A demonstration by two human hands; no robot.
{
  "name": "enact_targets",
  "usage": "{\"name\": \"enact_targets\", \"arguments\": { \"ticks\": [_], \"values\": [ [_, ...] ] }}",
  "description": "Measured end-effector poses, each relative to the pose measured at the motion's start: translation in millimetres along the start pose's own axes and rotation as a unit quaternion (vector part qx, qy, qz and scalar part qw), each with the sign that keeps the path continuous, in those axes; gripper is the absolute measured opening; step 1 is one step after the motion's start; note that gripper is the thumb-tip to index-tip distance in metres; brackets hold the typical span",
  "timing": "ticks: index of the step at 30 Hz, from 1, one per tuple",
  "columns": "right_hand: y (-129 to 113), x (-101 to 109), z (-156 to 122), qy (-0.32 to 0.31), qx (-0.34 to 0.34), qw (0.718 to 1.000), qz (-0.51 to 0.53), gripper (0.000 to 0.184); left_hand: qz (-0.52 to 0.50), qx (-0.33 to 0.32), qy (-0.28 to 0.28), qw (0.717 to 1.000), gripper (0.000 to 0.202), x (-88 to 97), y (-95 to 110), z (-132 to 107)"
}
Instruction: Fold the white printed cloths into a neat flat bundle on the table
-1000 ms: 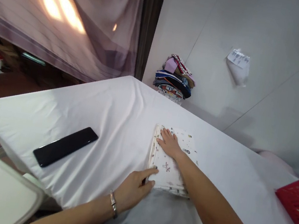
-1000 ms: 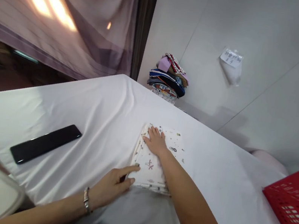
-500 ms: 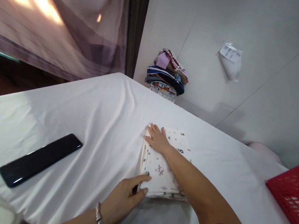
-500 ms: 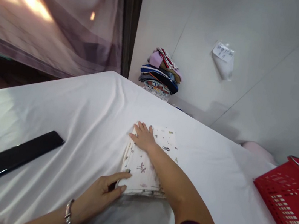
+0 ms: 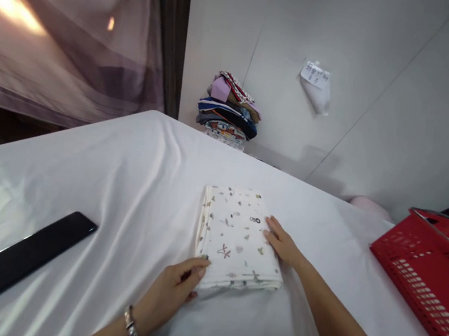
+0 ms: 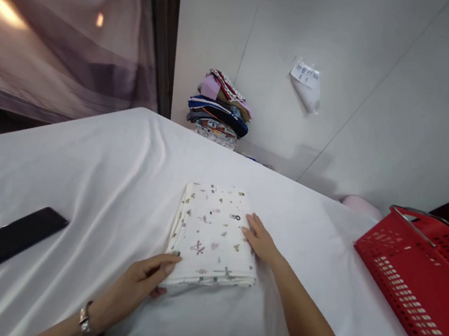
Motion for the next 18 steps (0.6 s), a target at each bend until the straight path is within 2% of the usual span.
{"name": "enact_targets", "arguments": {
  "ticks": [3,7,9,13,15,18],
  "values": [
    [14.4,3.2,-30.5,0.063,-0.067,0.984,0.15,0.057,0.021,-0.002,0.013,1.0,0.044,2.0,3.0,-2.1],
    [2.2,-10.2,-57.5,0.044,-0.073,0.962,0.26,0.059,0.119,-0.009,0.017,0.993,0.046,7.2,18.3,-9.2],
    [-2.7,-14.5,-65.1,0.033,-0.081,0.955,0.285,0.062,0.18,-0.015,0.013,0.983,0.046,12.0,28.4,-12.4],
    [3.5,-17.5,-70.6,0.04,-0.145,0.935,0.322,0.068,0.272,-0.033,0.032,0.961,0.053,30.2,49.6,-10.9],
    [6.4,-18.3,-68.8,0.043,-0.159,0.931,0.326,0.071,0.302,-0.042,0.058,0.951,0.055,41.3,61.8,-3.1],
    [5.6,-19.8,-63.4,0.039,-0.138,0.943,0.301,0.075,0.358,-0.046,0.094,0.928,0.04,52.3,80.1,19.8]
  ]
}}
Point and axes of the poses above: each hand's wrist, its own z-axis towards the middle knuckle, its own x-axis out of the back of the hand, y = z × x, the point moved 7 cm from there along z, towards the middle knuckle, and after that the axes turned 6 degrees about -y, right-handed, at the moved point
